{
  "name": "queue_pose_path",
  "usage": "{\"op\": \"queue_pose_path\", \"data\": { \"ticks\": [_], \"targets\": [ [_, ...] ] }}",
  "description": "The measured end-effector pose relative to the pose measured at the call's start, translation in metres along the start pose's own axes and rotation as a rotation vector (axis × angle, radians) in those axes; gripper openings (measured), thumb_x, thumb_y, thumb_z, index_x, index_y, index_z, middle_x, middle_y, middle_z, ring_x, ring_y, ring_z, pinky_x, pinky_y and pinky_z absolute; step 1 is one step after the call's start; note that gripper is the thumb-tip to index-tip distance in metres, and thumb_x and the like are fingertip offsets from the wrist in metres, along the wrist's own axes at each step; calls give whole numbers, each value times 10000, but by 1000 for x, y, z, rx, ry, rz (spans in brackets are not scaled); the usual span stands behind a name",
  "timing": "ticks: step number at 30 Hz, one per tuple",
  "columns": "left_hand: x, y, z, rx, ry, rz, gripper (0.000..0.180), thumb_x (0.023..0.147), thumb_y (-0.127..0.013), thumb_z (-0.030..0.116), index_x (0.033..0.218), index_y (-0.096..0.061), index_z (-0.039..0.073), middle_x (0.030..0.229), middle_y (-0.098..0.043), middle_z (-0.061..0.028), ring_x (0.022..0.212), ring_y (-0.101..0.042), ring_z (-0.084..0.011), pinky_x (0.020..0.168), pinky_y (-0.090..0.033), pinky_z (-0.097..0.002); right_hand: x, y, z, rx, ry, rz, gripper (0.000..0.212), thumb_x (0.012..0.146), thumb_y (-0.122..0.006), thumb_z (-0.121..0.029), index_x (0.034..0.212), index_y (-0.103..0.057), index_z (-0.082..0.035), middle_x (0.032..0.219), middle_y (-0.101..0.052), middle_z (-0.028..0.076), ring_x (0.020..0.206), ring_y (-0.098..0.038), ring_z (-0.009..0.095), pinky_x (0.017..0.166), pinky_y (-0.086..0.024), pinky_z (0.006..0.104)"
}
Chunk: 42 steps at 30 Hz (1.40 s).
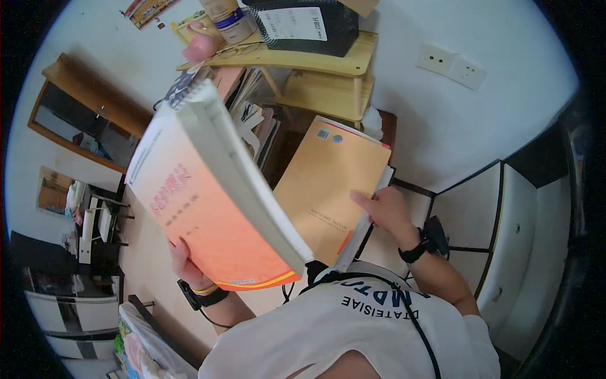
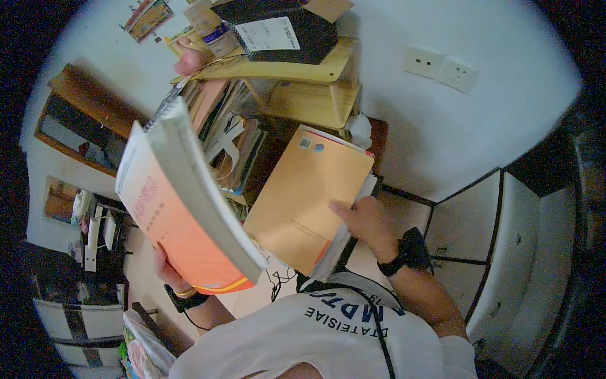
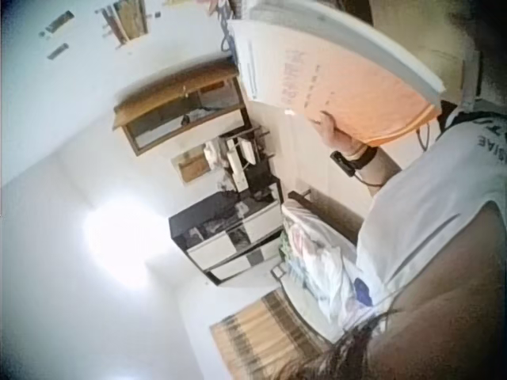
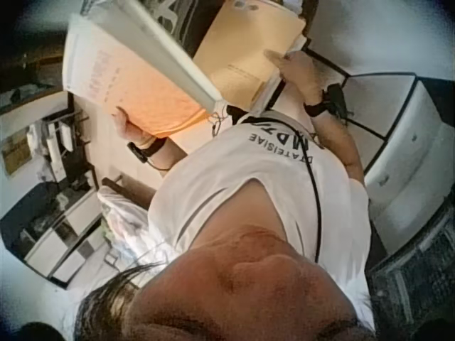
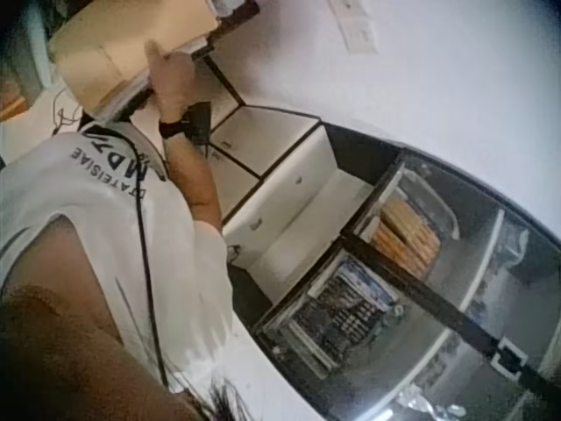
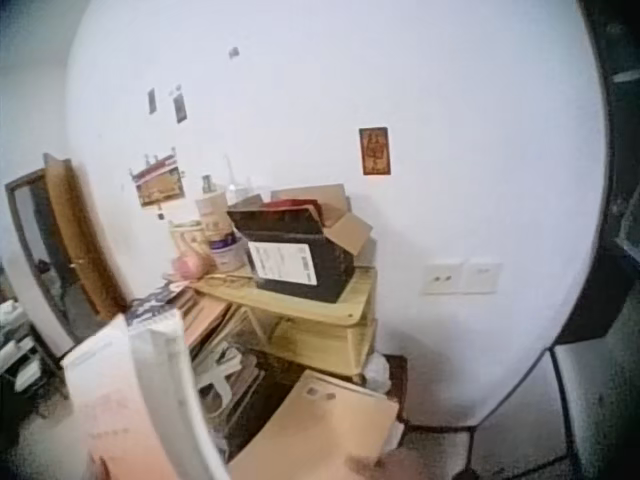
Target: The person wipes a book cover with a tissue, sorts through a stack of books and notebooks on a dresser, and places them into a glass-door cabinet.
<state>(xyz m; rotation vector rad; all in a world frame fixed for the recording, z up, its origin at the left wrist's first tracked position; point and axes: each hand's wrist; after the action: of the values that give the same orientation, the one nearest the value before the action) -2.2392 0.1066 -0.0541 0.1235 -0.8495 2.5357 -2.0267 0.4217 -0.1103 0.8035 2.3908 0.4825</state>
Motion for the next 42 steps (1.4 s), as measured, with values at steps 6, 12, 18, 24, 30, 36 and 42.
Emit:
{"op": "queue_pose_path", "data": {
  "ticks": [6,12,18,24,30,36,42],
  "targets": [
    [3,14,9,-40,-9,74,621,862,-589,220,1382,-337,-8,1316,-517,-153,1184,-533,-285,1012,-413,-424,16,-16,22,45,117,159,468,818,-664,-431,700,-656,22,620,-632,168,569,-635,271,558,-489,382],
    [-6,24,9,-70,19,33,615,865,-566,178,1394,-315,-9,1320,-510,-162,1184,-536,-289,1001,-427,-431,-4,6,22,270,149,331,350,873,-641,-317,787,-664,22,709,-666,97,606,-628,224,575,-489,363],
    [-6,24,3,-26,-3,73,486,962,-436,337,1326,-463,16,1296,-554,-132,1136,-573,-263,961,-458,-417,-12,47,67,1156,-80,233,349,875,-652,-203,1147,-586,5,1074,-655,87,920,-639,214,815,-511,364],
    [-1,9,0,-90,62,-75,486,954,-453,297,1366,-429,39,1316,-540,-140,1164,-559,-264,982,-450,-425,-33,53,81,1122,-141,-48,460,883,-637,-155,1291,-496,2,1202,-611,109,1082,-606,214,926,-497,363],
    [2,-32,-8,-22,242,-92,610,822,-604,156,1350,-373,-44,1282,-531,-206,1149,-565,-296,978,-462,-410,-87,119,21,945,281,162,451,891,-616,-83,1313,-481,-3,1203,-610,115,1105,-596,219,924,-498,349],
    [-1,-55,-19,-25,338,-93,574,845,-601,143,1346,-393,-46,1306,-516,-217,1157,-560,-308,976,-468,-414,-112,135,-2,223,577,741,273,902,-616,-152,1129,-621,-1,1098,-668,115,928,-641,225,850,-509,340],
    [-1,4,26,-199,220,94,567,937,-494,381,1359,-433,7,1354,-517,-153,1206,-529,-313,1037,-395,-465,-83,101,-33,-738,1174,722,327,736,-665,-201,1054,-699,-135,1053,-686,82,696,-573,198,619,-446,322]
  ]
}}
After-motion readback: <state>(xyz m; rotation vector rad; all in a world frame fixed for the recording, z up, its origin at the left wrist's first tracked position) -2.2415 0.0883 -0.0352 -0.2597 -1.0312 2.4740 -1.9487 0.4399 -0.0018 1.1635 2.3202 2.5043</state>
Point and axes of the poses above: each hand's wrist, its own x-axis towards the middle knuckle, its own y-axis out of the back of the hand, z = x × y
